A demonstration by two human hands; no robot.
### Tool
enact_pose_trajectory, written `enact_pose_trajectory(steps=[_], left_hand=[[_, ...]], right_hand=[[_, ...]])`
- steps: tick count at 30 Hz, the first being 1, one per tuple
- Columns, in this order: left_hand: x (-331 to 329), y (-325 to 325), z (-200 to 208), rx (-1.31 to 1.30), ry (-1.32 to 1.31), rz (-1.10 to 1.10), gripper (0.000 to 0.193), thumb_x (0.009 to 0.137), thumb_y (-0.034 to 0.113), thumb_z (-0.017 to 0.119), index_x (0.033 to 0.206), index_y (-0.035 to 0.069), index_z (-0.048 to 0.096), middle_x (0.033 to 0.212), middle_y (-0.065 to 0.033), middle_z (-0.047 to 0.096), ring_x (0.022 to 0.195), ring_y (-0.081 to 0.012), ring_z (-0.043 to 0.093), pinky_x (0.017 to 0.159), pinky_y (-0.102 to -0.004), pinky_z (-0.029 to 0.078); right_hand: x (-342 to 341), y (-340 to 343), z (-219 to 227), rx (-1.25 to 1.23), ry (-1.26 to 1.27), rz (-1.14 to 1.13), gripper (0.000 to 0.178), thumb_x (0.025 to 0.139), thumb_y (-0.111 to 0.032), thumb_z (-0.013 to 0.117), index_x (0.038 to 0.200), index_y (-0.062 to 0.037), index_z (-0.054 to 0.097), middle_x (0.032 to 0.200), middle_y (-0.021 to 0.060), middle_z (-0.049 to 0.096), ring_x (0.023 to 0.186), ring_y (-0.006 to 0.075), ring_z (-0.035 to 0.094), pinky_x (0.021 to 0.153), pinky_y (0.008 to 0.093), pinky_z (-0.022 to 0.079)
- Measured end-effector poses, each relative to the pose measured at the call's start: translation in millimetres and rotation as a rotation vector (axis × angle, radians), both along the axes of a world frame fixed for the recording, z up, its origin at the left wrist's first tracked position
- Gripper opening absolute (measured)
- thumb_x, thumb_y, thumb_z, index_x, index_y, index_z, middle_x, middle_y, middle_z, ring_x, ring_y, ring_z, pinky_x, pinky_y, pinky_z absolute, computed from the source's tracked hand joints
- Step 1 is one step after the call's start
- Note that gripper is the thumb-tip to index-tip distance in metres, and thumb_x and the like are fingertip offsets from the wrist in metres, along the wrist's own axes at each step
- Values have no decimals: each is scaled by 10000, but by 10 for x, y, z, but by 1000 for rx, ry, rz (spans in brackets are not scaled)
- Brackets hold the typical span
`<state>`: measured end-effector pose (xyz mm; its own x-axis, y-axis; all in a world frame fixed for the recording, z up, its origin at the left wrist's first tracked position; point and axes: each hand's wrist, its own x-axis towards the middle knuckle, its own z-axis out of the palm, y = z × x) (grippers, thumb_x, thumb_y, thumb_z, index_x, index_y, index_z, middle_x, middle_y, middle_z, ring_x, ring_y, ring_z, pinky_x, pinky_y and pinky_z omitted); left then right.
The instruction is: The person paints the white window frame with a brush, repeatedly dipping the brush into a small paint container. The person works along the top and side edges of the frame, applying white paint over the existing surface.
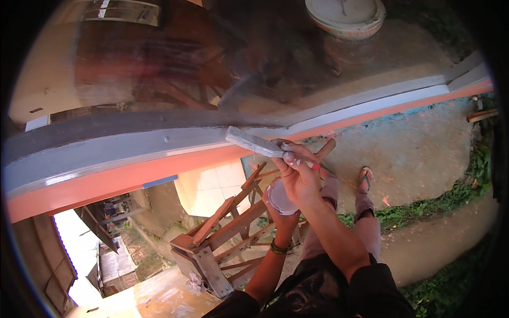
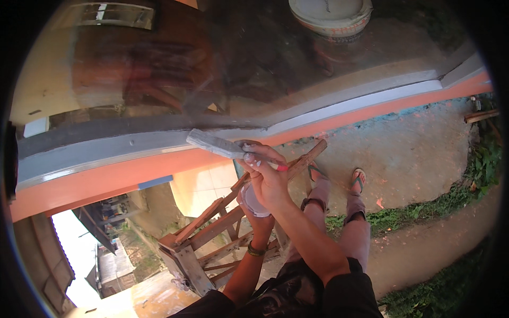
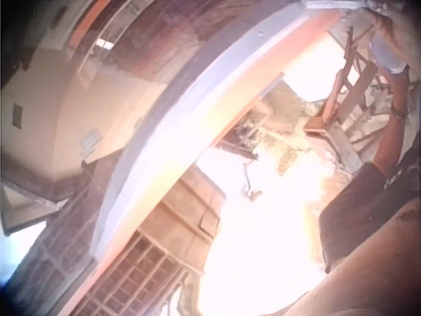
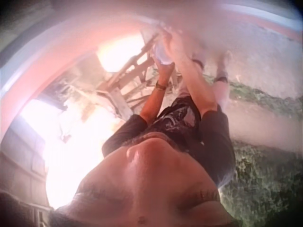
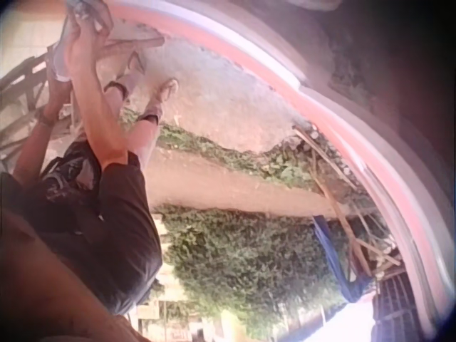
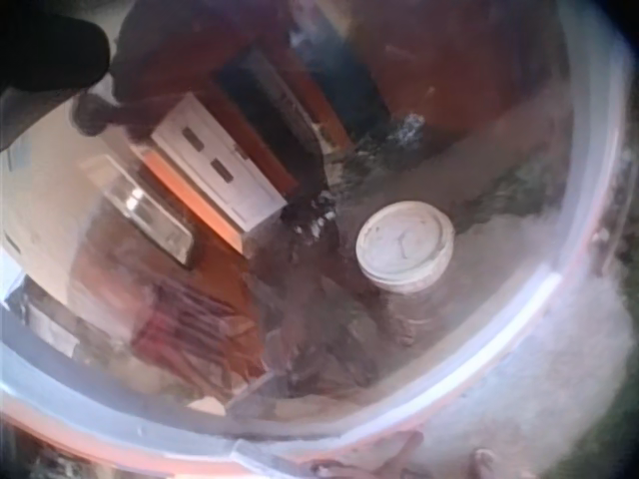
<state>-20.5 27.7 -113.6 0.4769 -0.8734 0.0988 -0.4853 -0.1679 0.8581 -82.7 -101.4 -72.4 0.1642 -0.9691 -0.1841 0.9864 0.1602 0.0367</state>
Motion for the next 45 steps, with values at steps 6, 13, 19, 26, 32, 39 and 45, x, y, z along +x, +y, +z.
enact_pose_trajectory(steps=[6, 13, 19, 26, 32, 39, 45], left_hand=[[62, 51, -35, 8, 2, -17, 1010, 692, 195, 938, 1454, 25, 297, 1402, -157, 443, 1287, -264, 498, 1093, -407, 403], [81, 49, -46, 22, 10, -46, 1111, 652, 190, 959, 1489, 42, 243, 1412, -148, 385, 1304, -274, 463, 1098, -424, 400], [37, -8, -24, -39, -16, -26, 1070, 665, 178, 975, 1457, 26, 273, 1435, -172, 453, 1300, -288, 509, 1088, -422, 433], [-108, -233, -66, -63, 41, -55, 1086, 658, 143, 965, 1477, 28, 260, 1429, -166, 438, 1333, -293, 478, 1120, -444, 408], [-581, -286, -556, -181, 96, 116, 1074, 670, 147, 961, 1482, 46, 265, 1426, -165, 445, 1318, -289, 500, 1101, -436, 436], [-1040, -432, -1472, -315, 284, 217, 1009, 670, 113, 958, 1437, 42, 306, 1406, -157, 483, 1303, -270, 525, 1089, -432, 451], [-978, -412, -2048, -252, 347, 148, 1039, 665, 151, 972, 1446, 40, 296, 1401, -170, 497, 1290, -280, 539, 1101, -436, 438]], right_hand=[[64, -11, -108, 16, 86, 35, 180, 916, 75, 626, 1092, 78, 663, 1239, 220, 652, 1159, 325, 664, 1053, 437, 570], [14, -24, -163, 11, 218, 49, 187, 919, 52, 632, 1105, 71, 651, 1225, 203, 657, 1123, 303, 680, 1023, 427, 590], [-419, 83, -111, -1, 323, 93, 230, 900, 14, 657, 1123, 60, 631, 1216, 202, 641, 1084, 298, 690, 954, 409, 620], [-1379, 303, -215, -108, 636, 143, 250, 883, 10, 705, 1126, -16, 650, 1235, 185, 615, 1111, 287, 659, 905, 368, 603], [-2190, 221, -460, -300, 1009, 237, 278, 842, 55, 744, 1087, -39, 653, 1229, 156, 611, 1056, 215, 636, 813, 294, 543], [-2034, -88, -492, -773, 1298, 31, 303, 814, 32, 790, 1084, -24, 663, 1075, 198, 674, 905, 257, 719, 732, 322, 600], [-1487, -388, -952, -1168, 1241, -228, 431, 887, -395, 802, 1093, -57, 632, 879, 217, 684, 744, 311, 730, 604, 367, 584]])
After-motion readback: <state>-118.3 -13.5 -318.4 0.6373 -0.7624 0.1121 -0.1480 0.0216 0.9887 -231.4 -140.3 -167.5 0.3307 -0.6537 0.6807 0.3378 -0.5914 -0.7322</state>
